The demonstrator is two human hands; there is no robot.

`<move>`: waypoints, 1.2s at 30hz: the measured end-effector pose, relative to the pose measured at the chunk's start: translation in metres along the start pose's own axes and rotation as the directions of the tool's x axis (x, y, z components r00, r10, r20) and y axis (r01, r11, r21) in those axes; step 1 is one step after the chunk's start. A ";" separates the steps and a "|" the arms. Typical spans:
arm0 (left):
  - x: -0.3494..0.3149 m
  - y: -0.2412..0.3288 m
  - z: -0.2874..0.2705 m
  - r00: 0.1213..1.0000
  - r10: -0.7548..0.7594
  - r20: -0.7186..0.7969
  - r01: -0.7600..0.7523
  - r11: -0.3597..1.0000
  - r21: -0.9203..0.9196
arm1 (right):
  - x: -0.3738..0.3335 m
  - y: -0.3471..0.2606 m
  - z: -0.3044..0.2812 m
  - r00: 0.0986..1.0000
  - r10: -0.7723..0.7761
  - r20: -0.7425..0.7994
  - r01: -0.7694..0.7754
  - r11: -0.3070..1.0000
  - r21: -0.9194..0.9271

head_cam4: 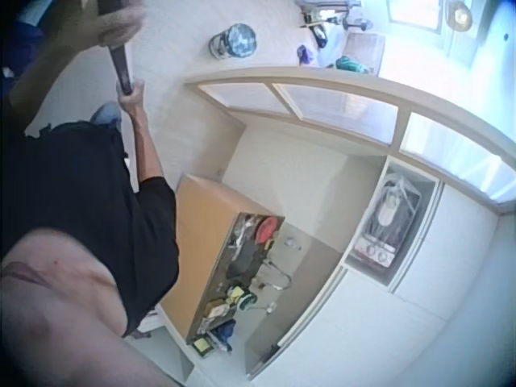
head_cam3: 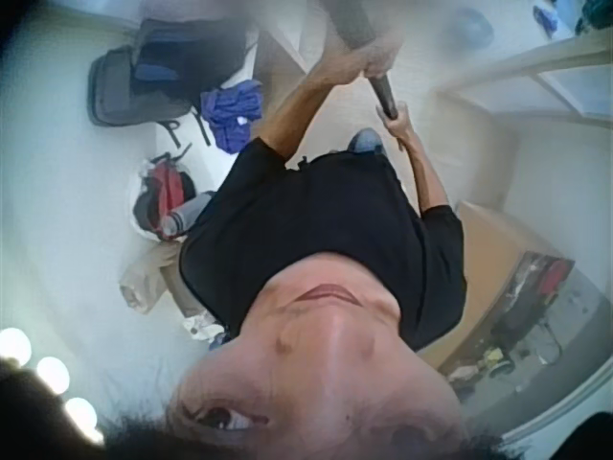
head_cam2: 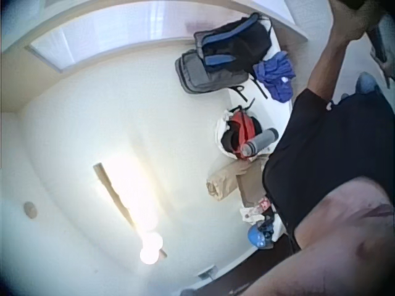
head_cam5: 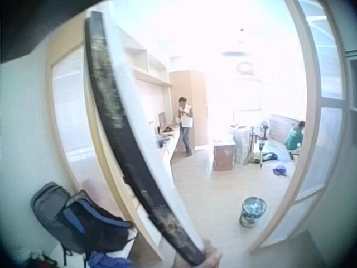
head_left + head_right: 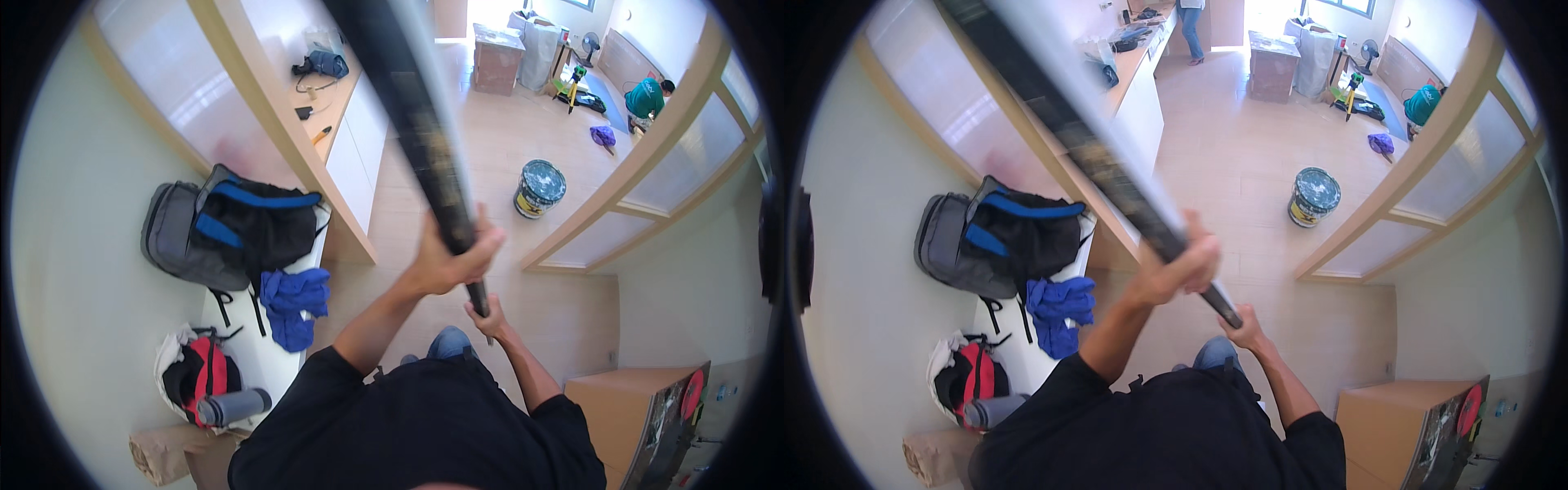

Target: The person marks a wall with a pencil, then gathers black and white trim pieces from the floor. They align the pieces and secure them together using white tape, preparing the trim for installation.

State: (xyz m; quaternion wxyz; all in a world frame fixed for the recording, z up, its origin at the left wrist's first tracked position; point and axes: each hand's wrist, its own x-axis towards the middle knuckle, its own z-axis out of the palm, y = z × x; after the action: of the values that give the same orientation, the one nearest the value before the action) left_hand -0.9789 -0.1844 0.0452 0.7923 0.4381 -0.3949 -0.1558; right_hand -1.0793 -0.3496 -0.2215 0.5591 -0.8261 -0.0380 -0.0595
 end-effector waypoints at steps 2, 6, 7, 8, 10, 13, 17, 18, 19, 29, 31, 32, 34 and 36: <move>0.040 -0.038 -0.009 0.985 -0.169 -0.037 0.162 0.976 -0.147 | 0.013 0.026 -0.015 0.988 0.045 -0.148 -0.040 0.999 0.034; 0.119 -0.117 -0.043 0.983 -0.164 0.083 0.178 0.960 -0.217 | 0.048 0.078 -0.044 0.949 0.218 -0.226 -0.197 0.974 0.113; 0.140 -0.138 -0.053 0.982 -0.157 0.108 0.179 0.955 -0.237 | 0.060 0.092 -0.051 0.939 0.239 -0.246 -0.217 0.970 0.112; 0.160 -0.159 -0.060 0.979 -0.172 0.107 0.195 0.948 -0.253 | 0.070 0.105 -0.061 0.922 0.278 -0.269 -0.257 0.960 0.110; 0.197 -0.196 -0.078 0.971 -0.217 0.103 0.238 0.931 -0.276 | 0.096 0.129 -0.079 0.900 0.339 -0.275 -0.309 0.939 0.149; 0.248 -0.245 -0.113 0.957 -0.280 0.074 0.289 0.915 -0.280 | 0.133 0.157 -0.094 0.875 0.409 -0.258 -0.366 0.909 0.197; 0.306 -0.302 -0.178 0.892 -0.448 -0.067 0.404 0.853 -0.330 | 0.195 0.189 -0.108 0.829 0.518 -0.210 -0.478 0.852 0.214; 0.320 -0.316 -0.196 0.876 -0.476 -0.079 0.426 0.840 -0.336 | 0.214 0.198 -0.109 0.829 0.512 -0.224 -0.482 0.858 0.178; 0.334 -0.329 -0.213 0.881 -0.463 -0.102 0.401 0.842 -0.361 | 0.232 0.205 -0.112 0.853 0.472 -0.224 -0.447 0.881 0.153; 0.515 -0.442 -0.376 0.834 -0.547 -0.068 0.457 0.756 -0.470 | 0.447 0.271 -0.144 0.718 0.674 -0.174 -0.625 0.734 0.265; 0.560 -0.457 -0.398 0.833 -0.552 -0.030 0.475 0.742 -0.473 | 0.490 0.272 -0.159 0.712 0.674 -0.197 -0.622 0.735 0.270; 0.586 -0.466 -0.408 0.827 -0.561 -0.014 0.488 0.731 -0.477 | 0.513 0.273 -0.166 0.717 0.661 -0.222 -0.607 0.748 0.268; 0.629 -0.483 -0.426 0.806 -0.592 0.021 0.527 0.700 -0.482 | 0.553 0.273 -0.176 0.606 0.759 -0.239 -0.677 0.650 0.347; 0.678 -0.511 -0.438 0.772 -0.632 0.072 0.580 0.654 -0.486 | 0.588 0.278 -0.192 0.623 0.731 -0.276 -0.656 0.682 0.325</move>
State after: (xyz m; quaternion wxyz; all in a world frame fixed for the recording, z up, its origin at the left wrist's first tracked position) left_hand -0.1601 -0.6263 -0.1739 0.7967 0.3407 -0.1326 -0.4813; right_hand -0.4715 -0.6339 -0.3237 0.6112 -0.6890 0.3895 0.0049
